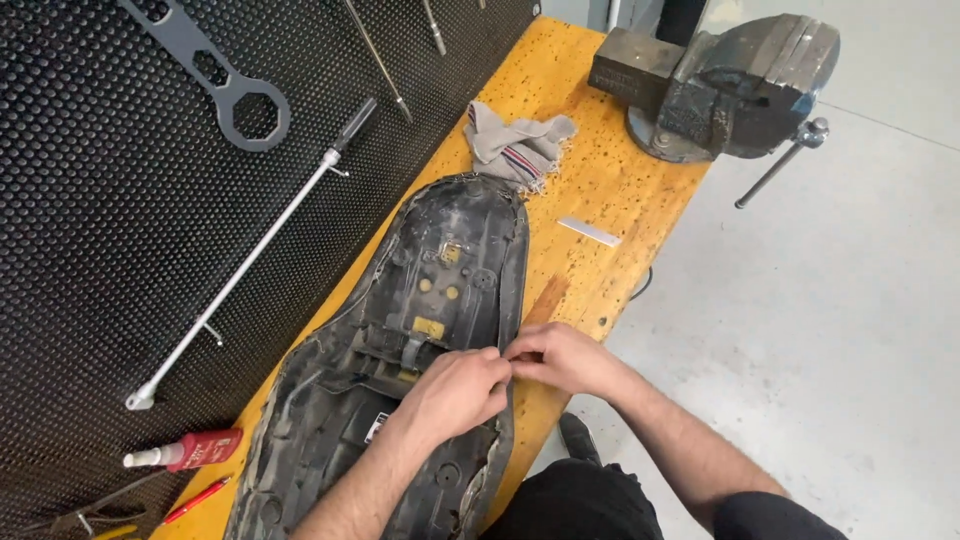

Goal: Removing staples from the underside of a motorcycle seat using a screwdriver and pliers.

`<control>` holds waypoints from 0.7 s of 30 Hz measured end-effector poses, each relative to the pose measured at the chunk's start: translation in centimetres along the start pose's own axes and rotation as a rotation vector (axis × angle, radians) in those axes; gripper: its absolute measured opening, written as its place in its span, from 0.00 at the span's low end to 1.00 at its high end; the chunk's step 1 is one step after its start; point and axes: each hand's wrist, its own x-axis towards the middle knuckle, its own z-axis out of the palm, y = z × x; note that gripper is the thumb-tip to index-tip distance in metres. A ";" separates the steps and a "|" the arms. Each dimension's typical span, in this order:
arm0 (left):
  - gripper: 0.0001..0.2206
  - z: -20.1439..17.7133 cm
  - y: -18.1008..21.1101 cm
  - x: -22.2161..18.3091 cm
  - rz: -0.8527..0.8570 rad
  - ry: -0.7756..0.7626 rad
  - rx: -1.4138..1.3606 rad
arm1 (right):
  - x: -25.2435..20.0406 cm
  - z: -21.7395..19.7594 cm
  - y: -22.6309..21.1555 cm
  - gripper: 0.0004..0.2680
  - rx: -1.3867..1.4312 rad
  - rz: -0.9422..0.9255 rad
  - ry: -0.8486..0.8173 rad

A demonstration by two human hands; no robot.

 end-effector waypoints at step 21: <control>0.09 -0.4 -0.4 1.7 -0.312 0.241 -0.266 | -1.4 4.9 7.6 0.07 0.641 0.338 0.652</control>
